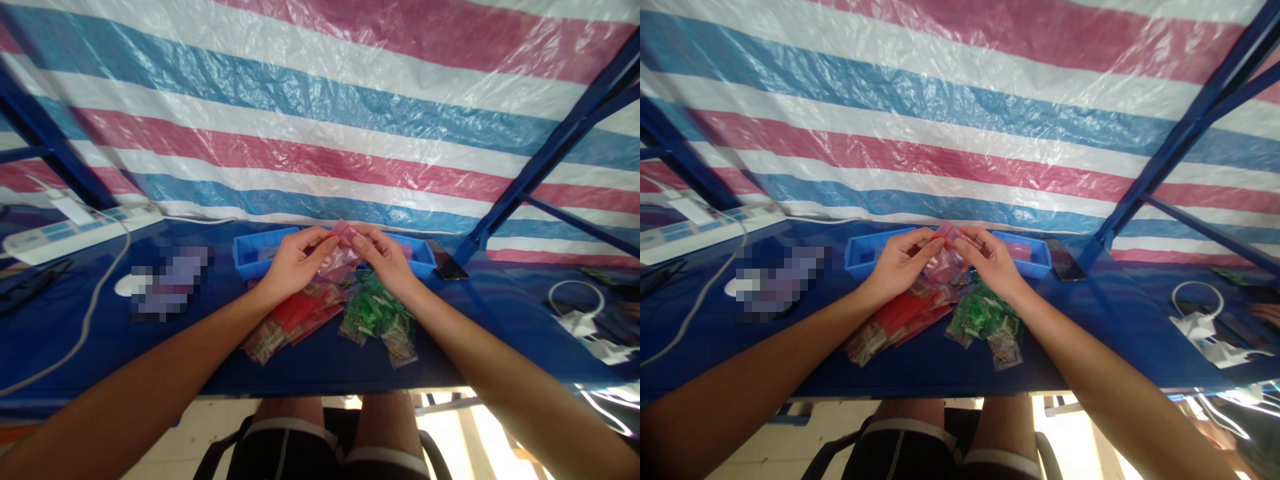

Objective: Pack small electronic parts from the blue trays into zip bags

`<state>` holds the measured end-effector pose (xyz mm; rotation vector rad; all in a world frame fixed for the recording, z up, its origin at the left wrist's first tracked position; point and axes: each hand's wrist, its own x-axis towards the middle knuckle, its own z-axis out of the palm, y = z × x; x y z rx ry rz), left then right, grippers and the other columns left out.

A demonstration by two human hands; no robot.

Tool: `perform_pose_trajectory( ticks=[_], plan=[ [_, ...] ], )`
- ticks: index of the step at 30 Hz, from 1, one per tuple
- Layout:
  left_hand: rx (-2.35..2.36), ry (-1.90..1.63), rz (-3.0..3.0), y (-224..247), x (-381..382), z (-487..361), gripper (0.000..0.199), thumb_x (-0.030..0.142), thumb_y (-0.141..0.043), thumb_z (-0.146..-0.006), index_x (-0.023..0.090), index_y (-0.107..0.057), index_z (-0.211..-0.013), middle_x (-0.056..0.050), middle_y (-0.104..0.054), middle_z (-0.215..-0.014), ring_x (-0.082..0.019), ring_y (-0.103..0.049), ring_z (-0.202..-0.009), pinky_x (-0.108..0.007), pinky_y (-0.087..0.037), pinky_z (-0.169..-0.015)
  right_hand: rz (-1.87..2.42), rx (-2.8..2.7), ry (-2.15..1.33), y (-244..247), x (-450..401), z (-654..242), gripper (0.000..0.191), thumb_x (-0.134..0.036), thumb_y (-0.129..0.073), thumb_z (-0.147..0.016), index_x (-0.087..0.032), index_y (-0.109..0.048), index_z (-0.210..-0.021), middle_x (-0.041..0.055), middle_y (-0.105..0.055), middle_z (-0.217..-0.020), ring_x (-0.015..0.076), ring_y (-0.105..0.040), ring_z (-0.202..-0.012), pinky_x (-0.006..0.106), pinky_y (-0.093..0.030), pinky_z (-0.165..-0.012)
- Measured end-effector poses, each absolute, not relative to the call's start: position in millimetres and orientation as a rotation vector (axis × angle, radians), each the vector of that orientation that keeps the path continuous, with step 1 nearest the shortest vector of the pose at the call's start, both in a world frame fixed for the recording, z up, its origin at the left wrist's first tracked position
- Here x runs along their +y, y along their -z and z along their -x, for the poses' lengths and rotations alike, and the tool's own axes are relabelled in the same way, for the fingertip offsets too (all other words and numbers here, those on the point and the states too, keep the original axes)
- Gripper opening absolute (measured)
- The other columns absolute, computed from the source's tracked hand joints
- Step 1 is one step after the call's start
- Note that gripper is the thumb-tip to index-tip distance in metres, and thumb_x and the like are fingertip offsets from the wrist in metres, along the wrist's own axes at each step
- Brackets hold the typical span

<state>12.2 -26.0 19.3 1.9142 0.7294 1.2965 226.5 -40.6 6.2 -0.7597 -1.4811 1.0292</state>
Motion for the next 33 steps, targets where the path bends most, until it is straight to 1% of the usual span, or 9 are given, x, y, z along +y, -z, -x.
perform_pose_trajectory(
  ticks=[6, 10, 12, 15, 20, 26, 29, 31, 33],
  plan=[
    [0.595, -1.174, -1.498, -17.6, -18.0, -14.0, 0.037, 0.051, -0.079, -0.097, 0.015, -0.076, -0.091, -0.001, -0.071, -0.073, -0.010, -0.057, -0.058, -0.022, -0.043, -0.058, 0.632, -1.413, -1.194, -4.3, -33.7, -233.3, 0.050, -0.071, -0.069, -0.096, -0.027, -0.079, -0.117, 0.0070, -0.078, -0.117, 0.0262, -0.073, -0.094, 0.036, -0.062, -0.066],
    [0.477, -1.008, -1.169, -18.3, -16.6, -13.1, 0.029, 0.036, -0.091, -0.086, 0.013, -0.081, -0.100, -0.006, -0.079, -0.087, -0.015, -0.072, -0.072, -0.024, -0.056, -0.070, 0.581, -1.377, -1.284, -6.1, -32.9, -234.1, 0.051, -0.070, -0.063, -0.100, -0.025, -0.081, -0.116, 0.0092, -0.078, -0.117, 0.0274, -0.074, -0.099, 0.036, -0.062, -0.065],
    [0.453, -0.893, -1.075, -19.7, -18.6, -11.8, 0.028, 0.028, -0.092, -0.084, 0.012, -0.082, -0.104, -0.010, -0.082, -0.096, -0.019, -0.077, -0.080, -0.027, -0.061, -0.078, 0.613, -1.407, -1.262, -6.7, -35.8, -233.8, 0.046, -0.065, -0.069, -0.099, -0.026, -0.080, -0.119, 0.0080, -0.079, -0.115, 0.0266, -0.074, -0.100, 0.035, -0.062, -0.069],
    [0.438, -0.747, -1.024, -22.0, -20.9, -9.3, 0.024, 0.024, -0.090, -0.087, 0.010, -0.083, -0.106, -0.012, -0.083, -0.099, -0.019, -0.079, -0.080, -0.027, -0.063, -0.077, 0.635, -1.505, -1.170, -6.0, -40.0, -233.7, 0.042, -0.056, -0.082, -0.092, -0.030, -0.079, -0.125, 0.0048, -0.079, -0.121, 0.0249, -0.074, -0.103, 0.034, -0.062, -0.077],
    [0.418, -0.658, -1.017, -21.3, -19.5, -6.1, 0.022, 0.023, -0.088, -0.089, 0.008, -0.082, -0.104, -0.011, -0.082, -0.089, -0.018, -0.077, -0.071, -0.025, -0.062, -0.070, 0.612, -1.613, -1.136, -4.0, -40.6, -235.0, 0.043, -0.055, -0.088, -0.088, -0.032, -0.080, -0.124, 0.0046, -0.078, -0.126, 0.0248, -0.073, -0.103, 0.034, -0.061, -0.078],
    [0.428, -0.575, -1.060, -14.7, -18.7, -4.8, 0.030, 0.024, -0.095, -0.078, 0.009, -0.083, -0.100, -0.009, -0.080, -0.078, -0.017, -0.074, -0.067, -0.027, -0.059, -0.072, 0.643, -1.634, -1.148, -7.3, -40.6, -237.2, 0.051, -0.054, -0.090, -0.086, -0.033, -0.079, -0.132, 0.0054, -0.077, -0.121, 0.0232, -0.071, -0.105, 0.032, -0.060, -0.082],
    [0.430, -0.558, -1.066, -13.8, -18.5, -4.1, 0.033, 0.026, -0.098, -0.074, 0.009, -0.083, -0.099, -0.009, -0.080, -0.080, -0.018, -0.074, -0.068, -0.027, -0.058, -0.072, 0.600, -1.636, -1.162, -7.4, -40.2, -235.9, 0.038, -0.052, -0.092, -0.084, -0.031, -0.084, -0.114, 0.0053, -0.077, -0.119, 0.0230, -0.071, -0.105, 0.033, -0.060, -0.084],
    [0.431, -0.546, -1.060, -14.2, -18.4, -4.2, 0.034, 0.026, -0.097, -0.074, 0.009, -0.083, -0.100, -0.010, -0.080, -0.082, -0.016, -0.071, -0.067, -0.026, -0.057, -0.069, 0.574, -1.612, -1.172, -6.5, -39.8, -233.9, 0.029, -0.050, -0.093, -0.082, -0.028, -0.084, -0.098, 0.0044, -0.076, -0.112, 0.0210, -0.071, -0.095, 0.033, -0.059, -0.079],
    [0.416, -0.519, -1.062, -14.8, -18.5, -5.2, 0.034, 0.030, -0.094, -0.078, 0.009, -0.084, -0.103, -0.011, -0.080, -0.086, -0.016, -0.070, -0.067, -0.026, -0.056, -0.068, 0.586, -1.568, -1.176, -5.7, -39.9, -231.7, 0.027, -0.049, -0.093, -0.082, -0.027, -0.082, -0.091, 0.0031, -0.076, -0.104, 0.0176, -0.068, -0.080, 0.033, -0.057, -0.071]
  ],
)
